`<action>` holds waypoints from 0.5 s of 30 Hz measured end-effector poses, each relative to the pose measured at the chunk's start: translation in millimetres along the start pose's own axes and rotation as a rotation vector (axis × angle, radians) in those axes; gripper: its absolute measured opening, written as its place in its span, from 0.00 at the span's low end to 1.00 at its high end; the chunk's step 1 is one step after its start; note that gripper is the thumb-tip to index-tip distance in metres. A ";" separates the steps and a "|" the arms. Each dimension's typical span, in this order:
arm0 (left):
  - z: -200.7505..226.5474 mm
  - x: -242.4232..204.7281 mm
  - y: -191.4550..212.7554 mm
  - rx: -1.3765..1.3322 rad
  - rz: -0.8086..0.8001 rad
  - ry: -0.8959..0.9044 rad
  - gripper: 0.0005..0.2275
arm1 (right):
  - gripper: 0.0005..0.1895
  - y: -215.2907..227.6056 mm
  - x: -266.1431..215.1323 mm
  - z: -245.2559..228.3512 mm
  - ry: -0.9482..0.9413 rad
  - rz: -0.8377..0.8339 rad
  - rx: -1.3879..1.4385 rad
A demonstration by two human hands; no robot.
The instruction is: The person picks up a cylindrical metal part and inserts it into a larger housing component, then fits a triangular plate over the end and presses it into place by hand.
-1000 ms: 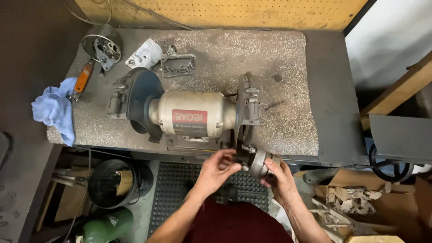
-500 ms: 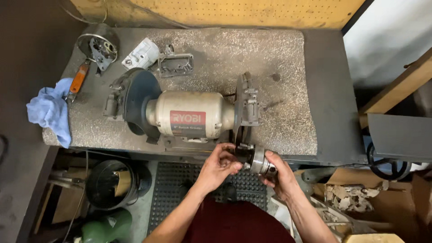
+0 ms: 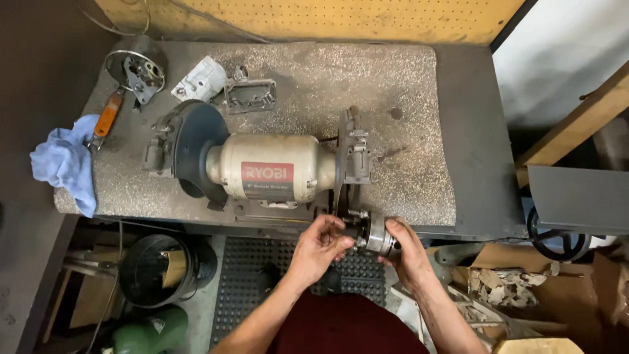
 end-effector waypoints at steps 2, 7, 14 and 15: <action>-15.0 6.8 0.3 -0.252 0.074 -0.063 0.16 | 0.25 -0.1 6.2 -5.5 0.192 -0.028 0.029; -24.4 11.0 -4.3 -0.273 0.091 -0.055 0.14 | 0.24 -1.4 6.0 -10.8 0.252 -0.070 0.025; -50.3 9.8 -8.7 -0.242 0.140 0.048 0.11 | 0.23 3.8 7.0 -6.5 0.295 -0.079 -0.011; -53.9 11.2 -8.7 -0.241 0.139 0.048 0.11 | 0.23 2.0 7.3 -3.8 0.295 -0.078 -0.010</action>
Point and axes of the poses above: each hand's wrist, its own x-axis towards the middle knuckle, its own y-axis out of the back of the hand, z = x × y, the point moved 5 cm from there along x, towards the middle knuckle, and after that the axes turned 3 degrees about z, right-handed, at the moved point
